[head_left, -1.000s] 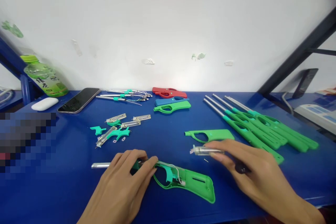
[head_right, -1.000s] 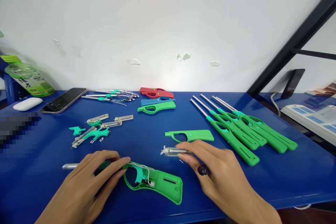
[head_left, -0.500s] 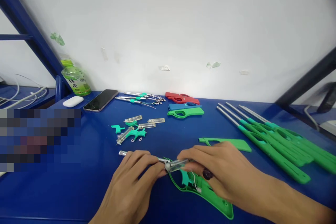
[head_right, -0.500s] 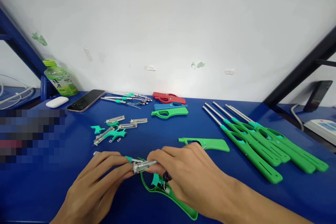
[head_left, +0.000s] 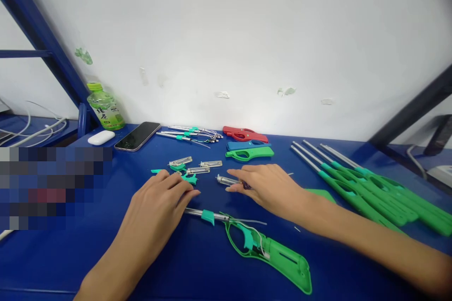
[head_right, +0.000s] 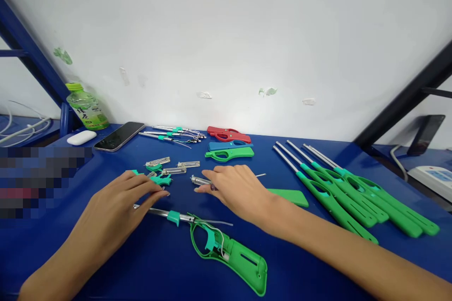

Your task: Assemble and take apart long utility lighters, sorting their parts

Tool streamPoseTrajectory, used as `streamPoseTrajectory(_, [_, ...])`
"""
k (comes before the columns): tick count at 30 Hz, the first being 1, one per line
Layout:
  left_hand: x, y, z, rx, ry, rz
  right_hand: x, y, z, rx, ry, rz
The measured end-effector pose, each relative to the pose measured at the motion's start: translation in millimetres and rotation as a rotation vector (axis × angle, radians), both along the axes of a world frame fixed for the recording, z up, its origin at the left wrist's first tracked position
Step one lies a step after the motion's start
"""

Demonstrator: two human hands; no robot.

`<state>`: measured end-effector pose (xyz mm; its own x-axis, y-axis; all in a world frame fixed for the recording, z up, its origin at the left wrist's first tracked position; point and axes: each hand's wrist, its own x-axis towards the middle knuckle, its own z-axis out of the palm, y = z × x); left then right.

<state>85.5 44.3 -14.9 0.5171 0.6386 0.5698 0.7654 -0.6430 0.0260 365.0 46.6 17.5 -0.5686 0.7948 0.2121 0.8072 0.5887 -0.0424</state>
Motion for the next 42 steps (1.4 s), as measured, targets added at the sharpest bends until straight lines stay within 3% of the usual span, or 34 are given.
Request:
streamPoseTrajectory(2, [5, -5, -1.9, -0.002, 0.009, -0.007, 5, -15, 0.5, 0.034, -0.022, -0.035])
streamPoseTrajectory(6, [21, -24, -4.3, -0.104, -0.06, -0.1, 26, -71, -3.8, 0.133, 0.034, -0.072])
streamPoseTrajectory(9, [32, -34, -7.5, -0.237, -0.062, -0.209, 40, -106, -18.1, 0.106, 0.046, -0.1])
streamPoseTrajectory(12, [40, -34, -9.6, -0.277, -0.05, -0.269, 48, -123, -37.1, 0.095, 0.06, -0.149])
streamPoseTrajectory(16, [43, -36, -8.0, -0.314, -0.046, -0.283, 49, -130, -49.8, 0.066, 0.076, -0.19])
streamPoseTrajectory(20, [43, -42, -8.3, -0.353, -0.022, -0.28, 45, -129, -46.8, 0.078, 0.102, -0.182])
streamPoseTrajectory(31, [57, -37, -4.3, -0.215, -0.018, -0.371, 43, -131, -51.9, 0.103, 0.086, -0.195])
streamPoseTrajectory(37, [44, -28, 3.5, -0.176, -0.188, -0.239, 43, -131, -52.4, 0.128, 0.085, -0.196])
streamPoseTrajectory(42, [29, -19, 16.5, -0.325, -0.388, -0.021, 44, -129, -53.6, 0.171, 0.089, -0.188])
